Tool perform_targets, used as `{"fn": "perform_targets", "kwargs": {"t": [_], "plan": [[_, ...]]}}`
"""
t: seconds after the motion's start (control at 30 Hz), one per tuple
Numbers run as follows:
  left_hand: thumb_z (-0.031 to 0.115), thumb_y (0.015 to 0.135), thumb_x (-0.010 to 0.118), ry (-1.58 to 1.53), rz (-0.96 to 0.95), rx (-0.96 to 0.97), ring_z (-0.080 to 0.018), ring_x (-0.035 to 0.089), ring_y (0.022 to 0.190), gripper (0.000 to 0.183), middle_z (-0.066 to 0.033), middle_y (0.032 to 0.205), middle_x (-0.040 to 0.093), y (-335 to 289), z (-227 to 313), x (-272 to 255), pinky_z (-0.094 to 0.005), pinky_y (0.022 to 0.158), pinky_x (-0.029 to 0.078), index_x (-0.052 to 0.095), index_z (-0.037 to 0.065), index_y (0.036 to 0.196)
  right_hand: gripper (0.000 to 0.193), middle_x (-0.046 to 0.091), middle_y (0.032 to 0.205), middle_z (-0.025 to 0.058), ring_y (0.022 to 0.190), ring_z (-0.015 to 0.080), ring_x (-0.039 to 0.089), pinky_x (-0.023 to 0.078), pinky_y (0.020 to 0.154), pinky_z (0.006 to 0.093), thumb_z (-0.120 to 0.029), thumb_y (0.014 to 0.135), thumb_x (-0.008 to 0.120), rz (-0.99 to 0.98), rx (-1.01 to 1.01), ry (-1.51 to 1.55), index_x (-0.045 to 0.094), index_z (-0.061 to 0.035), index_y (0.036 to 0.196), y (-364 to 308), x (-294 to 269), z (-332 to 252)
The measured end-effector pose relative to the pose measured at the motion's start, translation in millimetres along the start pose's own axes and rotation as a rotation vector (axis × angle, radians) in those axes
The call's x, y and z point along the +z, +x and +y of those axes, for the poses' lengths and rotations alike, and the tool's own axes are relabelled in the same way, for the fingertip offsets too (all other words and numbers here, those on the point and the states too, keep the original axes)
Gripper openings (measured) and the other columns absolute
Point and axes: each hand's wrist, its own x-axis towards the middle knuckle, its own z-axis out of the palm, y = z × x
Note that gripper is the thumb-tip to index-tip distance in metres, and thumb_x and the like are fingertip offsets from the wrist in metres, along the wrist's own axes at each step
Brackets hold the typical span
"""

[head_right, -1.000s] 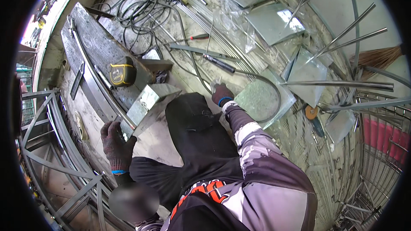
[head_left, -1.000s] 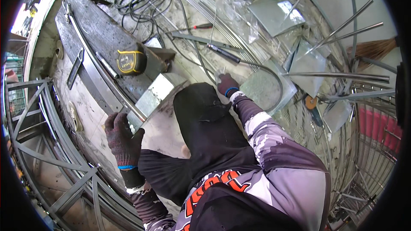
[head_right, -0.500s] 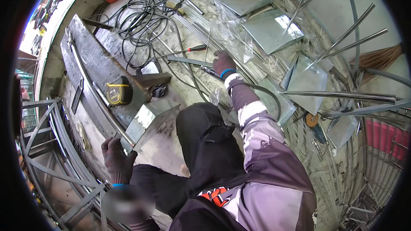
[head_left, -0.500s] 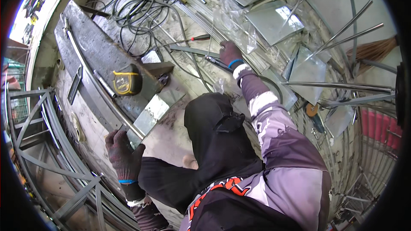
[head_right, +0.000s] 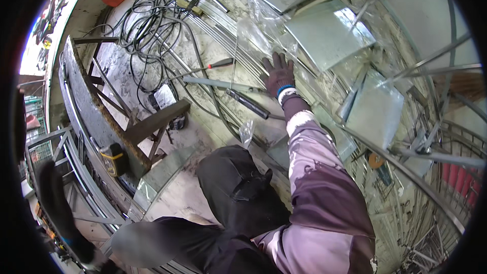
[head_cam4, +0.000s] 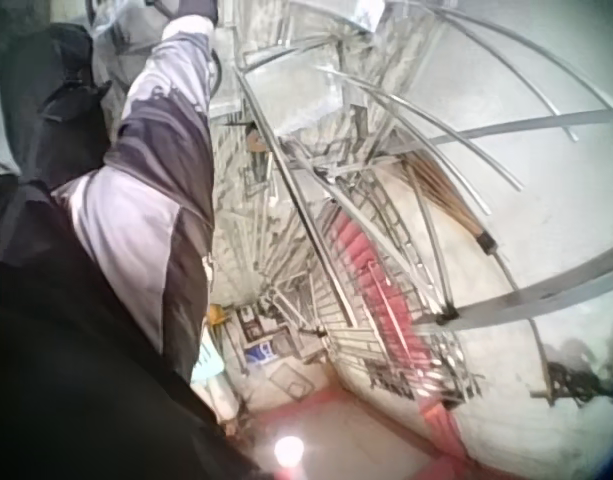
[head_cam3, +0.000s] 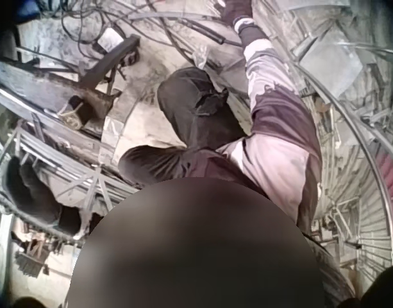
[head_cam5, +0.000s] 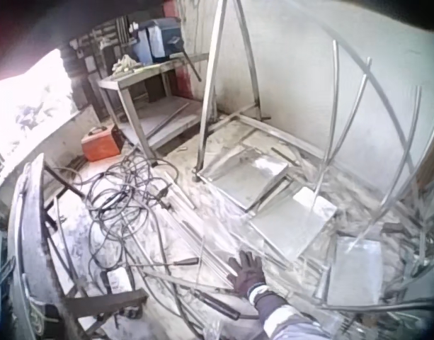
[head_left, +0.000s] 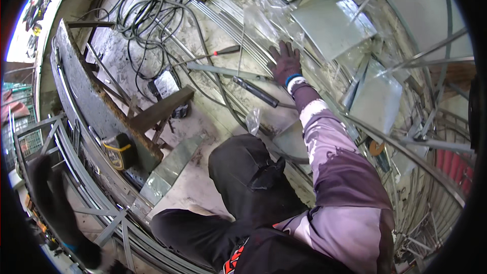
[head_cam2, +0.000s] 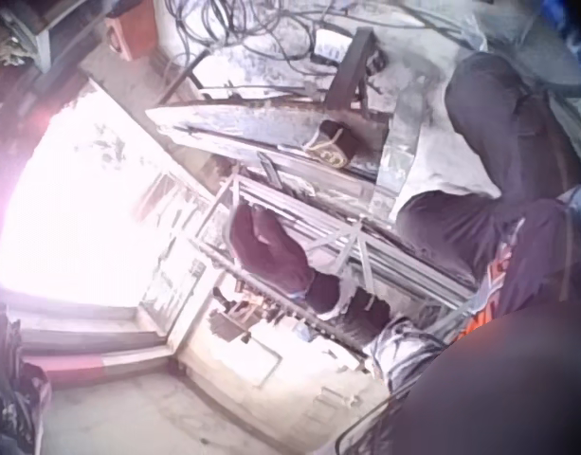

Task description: Measuring and marking metal plates on the floor using a tape measure and a marker.

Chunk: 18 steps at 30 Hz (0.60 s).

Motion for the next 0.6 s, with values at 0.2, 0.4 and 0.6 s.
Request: {"fn": "perform_targets", "kwargs": {"t": [0.2, 0.4, 0.6], "plan": [[0.018, 0.099, 0.074, -0.265, -0.221, 0.47, -0.0246, 0.072, 0.116, 0.035, -0.0165, 0.128, 0.074, 252.2, 188.1, 149.7, -0.0352, 0.102, 0.055, 0.07, 0.001, 0.13, 0.064, 0.034, 0.171, 0.0176, 0.159, 0.0399, 0.029, 0.019, 0.127, 0.0628, -0.049, 0.099, 0.063, 0.003, 0.009, 0.028, 0.052, -0.0252, 0.157, 2.9, 2.5, 9.1], [0.016, 0.094, 0.075, -0.475, -0.31, 0.741, -0.0324, 0.072, 0.111, 0.034, -0.017, 0.122, 0.072, 208.0, 320.2, 249.4, -0.0428, 0.092, 0.057, 0.068, 0.0, 0.123, 0.061, 0.034, 0.17, 0.0194, 0.159, 0.0437, 0.027, 0.016, 0.127, 0.0651, -0.045, 0.101, 0.06, -0.072, -0.018, 0.015, 0.051, -0.0244, 0.158, 6.5, -4.9, 9.3], [0.012, 0.086, 0.079, -0.357, -0.3, 0.669, -0.041, 0.069, 0.106, 0.037, -0.0199, 0.117, 0.069, 149.6, 279.6, 158.7, -0.046, 0.09, 0.056, 0.07, 0.002, 0.121, 0.064, 0.027, 0.175, 0.0173, 0.163, 0.0398, 0.023, 0.012, 0.128, 0.0683, -0.05, 0.103, 0.056, -0.089, 0.056, -0.07, 0.045, -0.0289, 0.163, 0.8, 16.3, 33.6]]}}
